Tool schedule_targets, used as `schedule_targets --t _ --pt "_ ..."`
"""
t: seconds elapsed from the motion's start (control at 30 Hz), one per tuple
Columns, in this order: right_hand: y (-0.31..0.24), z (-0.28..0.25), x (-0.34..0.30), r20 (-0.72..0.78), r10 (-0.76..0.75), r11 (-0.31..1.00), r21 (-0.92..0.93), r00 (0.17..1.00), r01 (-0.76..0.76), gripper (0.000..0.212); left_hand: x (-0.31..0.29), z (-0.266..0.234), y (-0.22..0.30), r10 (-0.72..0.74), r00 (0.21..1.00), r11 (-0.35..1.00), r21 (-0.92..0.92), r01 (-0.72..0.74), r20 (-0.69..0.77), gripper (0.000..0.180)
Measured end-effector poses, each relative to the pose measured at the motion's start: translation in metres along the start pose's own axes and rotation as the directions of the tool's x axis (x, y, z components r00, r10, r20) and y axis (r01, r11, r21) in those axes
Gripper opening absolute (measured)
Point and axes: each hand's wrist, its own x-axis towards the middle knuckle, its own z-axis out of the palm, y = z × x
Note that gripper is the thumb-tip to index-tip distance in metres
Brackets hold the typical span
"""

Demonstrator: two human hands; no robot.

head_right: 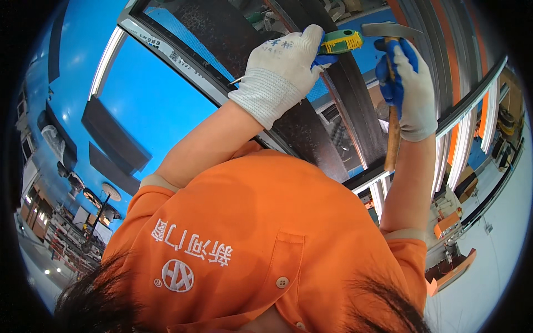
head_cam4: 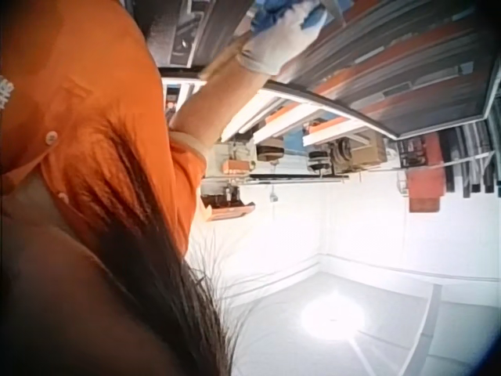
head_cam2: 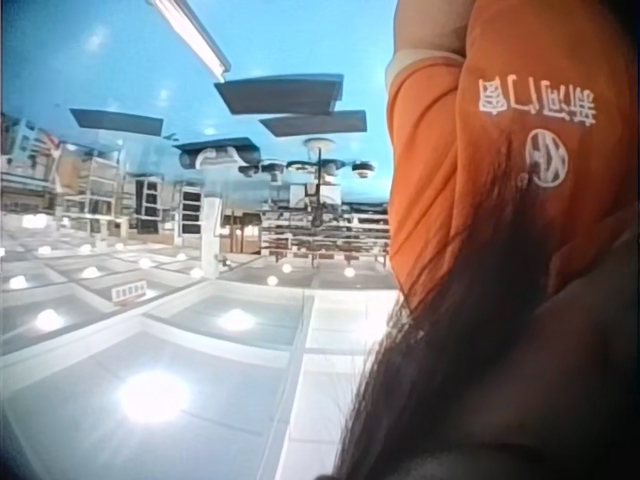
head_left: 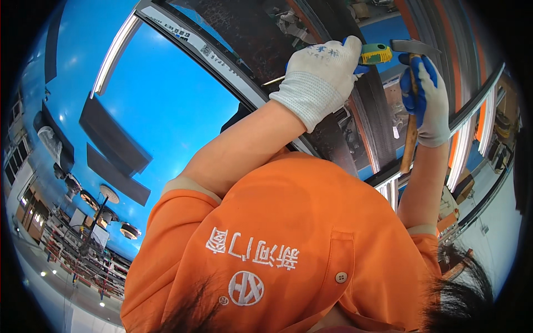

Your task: The recorder is assembling components of a window frame using a hammer and specialized tools.

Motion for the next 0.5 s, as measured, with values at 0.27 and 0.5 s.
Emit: schedule_targets --t 0.27,0.5 --pt "0.003 -0.014 0.001 0.266 0.110 0.991 -0.104 0.958 -0.085 0.034 -0.001 0.000 0.004 0.037 0.998 0.999 0.027 -0.039 0.053 0.023" --pt "0.002 -0.011 -0.002 0.069 -0.114 0.989 -0.083 0.991 0.120 0.032 -0.001 0.000 0.005 0.020 0.997 0.999 0.028 -0.022 0.073 0.022"
